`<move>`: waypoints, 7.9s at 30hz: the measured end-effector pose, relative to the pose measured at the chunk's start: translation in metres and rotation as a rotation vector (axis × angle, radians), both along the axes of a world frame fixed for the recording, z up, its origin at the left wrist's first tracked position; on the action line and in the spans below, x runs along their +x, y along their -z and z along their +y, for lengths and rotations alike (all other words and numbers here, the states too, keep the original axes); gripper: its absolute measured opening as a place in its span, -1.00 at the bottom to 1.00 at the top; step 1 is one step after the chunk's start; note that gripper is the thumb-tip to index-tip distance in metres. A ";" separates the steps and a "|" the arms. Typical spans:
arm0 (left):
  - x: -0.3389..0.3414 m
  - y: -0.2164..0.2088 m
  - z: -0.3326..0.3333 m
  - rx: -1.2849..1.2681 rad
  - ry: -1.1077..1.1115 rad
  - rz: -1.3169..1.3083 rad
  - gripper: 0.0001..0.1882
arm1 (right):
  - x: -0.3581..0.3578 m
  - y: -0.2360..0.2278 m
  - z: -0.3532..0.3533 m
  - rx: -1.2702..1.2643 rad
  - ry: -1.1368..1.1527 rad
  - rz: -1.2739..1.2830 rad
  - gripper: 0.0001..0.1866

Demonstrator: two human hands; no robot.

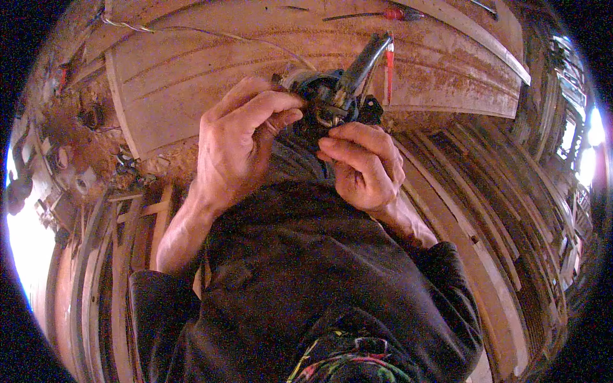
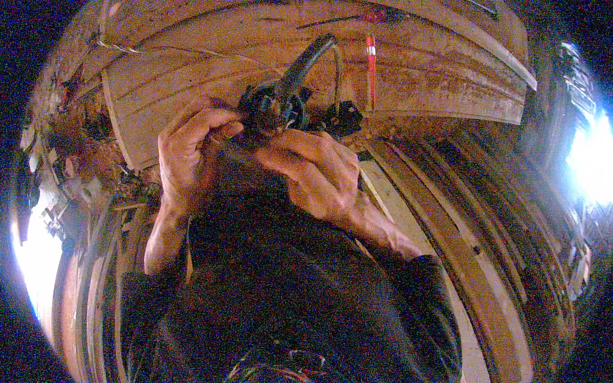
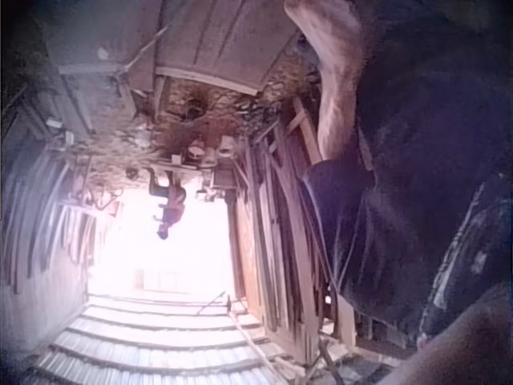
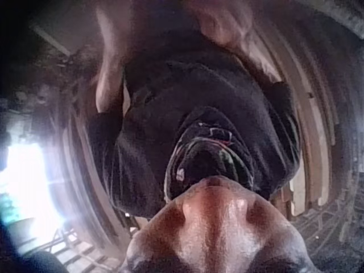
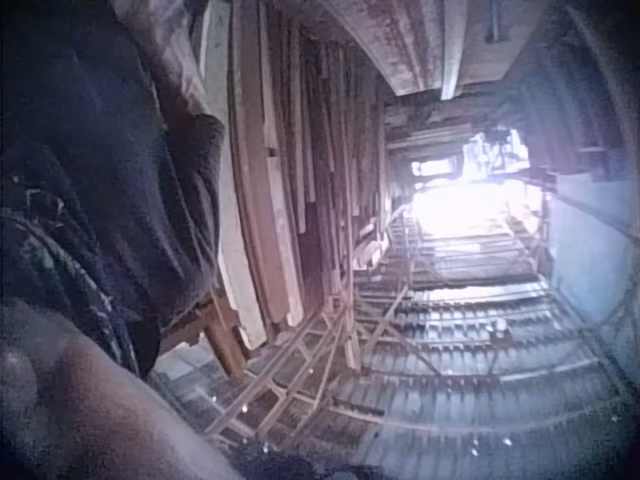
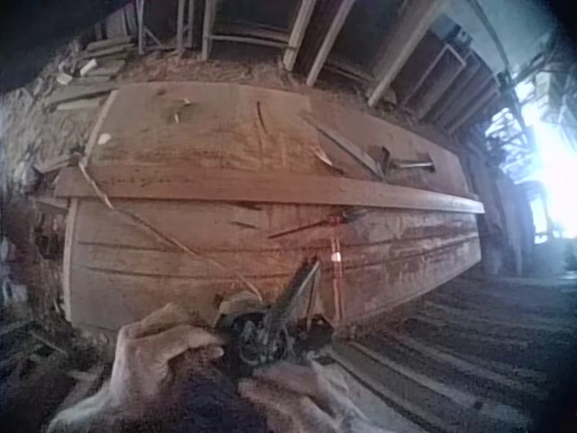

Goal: The person assembles a handheld power tool by attaching a metal blade to the body and securing it with a screwdriver. The person then attaches a black plastic housing to the tool and tightens screws to complete the assembly.

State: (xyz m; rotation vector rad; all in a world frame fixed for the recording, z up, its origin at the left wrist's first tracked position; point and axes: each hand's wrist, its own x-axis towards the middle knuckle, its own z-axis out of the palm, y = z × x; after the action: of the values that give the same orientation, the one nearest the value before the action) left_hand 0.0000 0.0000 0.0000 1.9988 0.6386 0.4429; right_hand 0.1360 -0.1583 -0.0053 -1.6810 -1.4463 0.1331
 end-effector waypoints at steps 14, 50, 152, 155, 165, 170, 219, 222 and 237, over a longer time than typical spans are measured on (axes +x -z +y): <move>0.020 0.032 -0.004 -0.060 0.061 -0.275 -0.80 | 0.013 -0.017 -0.007 -0.052 0.039 -0.024 -0.65; 0.014 0.033 0.022 -0.255 0.171 -0.277 -0.80 | -0.003 -0.023 0.001 -0.118 0.084 -0.025 -0.63; 0.016 0.093 -0.035 -0.134 -0.032 -0.550 -0.23 | -0.008 -0.053 0.021 -0.359 0.128 -0.178 -0.71; 0.019 0.098 -0.045 -0.102 -0.094 -0.639 -0.24 | -0.009 -0.056 0.021 -0.404 0.140 -0.129 -0.72; 0.011 0.067 -0.055 0.031 -0.107 -0.383 -0.37 | 0.007 -0.066 0.026 -0.528 0.049 -0.224 -0.66; 0.012 0.064 -0.060 -0.035 -0.122 -0.384 -0.40 | 0.028 -0.076 0.042 -0.625 -0.106 -0.459 -0.52; 0.016 0.096 -0.068 -0.259 -0.240 -0.689 -0.27 | 0.049 -0.091 0.084 -0.531 -0.765 -0.714 -0.47; 0.019 0.101 -0.072 -0.327 -0.251 -0.729 -0.27 | 0.047 -0.092 0.086 -0.537 -0.777 -0.722 -0.48; 0.020 0.108 -0.070 -0.204 -0.256 -0.798 -0.41 | 0.034 -0.105 0.091 -0.638 -0.835 -0.875 -0.59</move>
State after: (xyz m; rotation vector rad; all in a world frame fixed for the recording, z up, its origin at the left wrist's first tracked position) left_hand 0.0203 -0.0698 -0.1078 1.3805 0.4003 1.1966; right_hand 0.1699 -0.0675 0.1000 -1.5351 -2.9721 0.3756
